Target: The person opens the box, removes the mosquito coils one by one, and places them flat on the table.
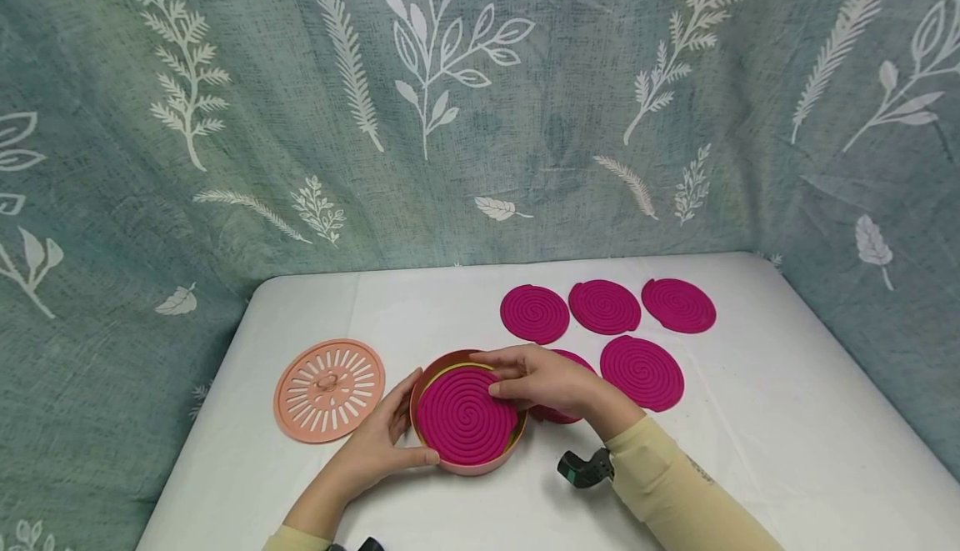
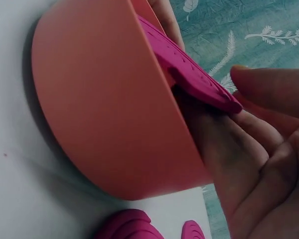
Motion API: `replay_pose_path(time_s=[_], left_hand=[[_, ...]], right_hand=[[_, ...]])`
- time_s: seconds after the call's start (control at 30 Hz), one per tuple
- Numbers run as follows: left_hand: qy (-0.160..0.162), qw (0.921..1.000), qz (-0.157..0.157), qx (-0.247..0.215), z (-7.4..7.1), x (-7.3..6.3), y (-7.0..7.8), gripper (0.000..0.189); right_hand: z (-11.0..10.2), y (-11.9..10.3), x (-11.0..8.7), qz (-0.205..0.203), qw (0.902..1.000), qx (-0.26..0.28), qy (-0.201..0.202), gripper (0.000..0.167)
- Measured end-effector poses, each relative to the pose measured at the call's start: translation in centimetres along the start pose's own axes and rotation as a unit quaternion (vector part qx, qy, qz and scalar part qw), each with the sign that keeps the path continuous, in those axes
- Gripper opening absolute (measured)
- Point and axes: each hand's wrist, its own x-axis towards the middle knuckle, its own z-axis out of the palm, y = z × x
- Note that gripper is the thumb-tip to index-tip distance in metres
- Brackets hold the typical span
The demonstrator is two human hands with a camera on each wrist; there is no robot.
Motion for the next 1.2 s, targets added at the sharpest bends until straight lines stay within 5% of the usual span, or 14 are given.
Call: replay_pose_path(time_s=[0.63,1.2], left_hand=[[-0.003,0.9999,0.013,-0.005,0.0,0.1,-0.2,0.118],[-0.001,0.9999,0.011,-0.005,0.0,0.0,-0.3,0.118]], right_hand=[[-0.7,0.5,-0.6,-0.012,0.9993,-0.01,0.033,0.046],[-1.1,0.9,-1.6,-0.026,0.996,0.066,0.055,0.051]])
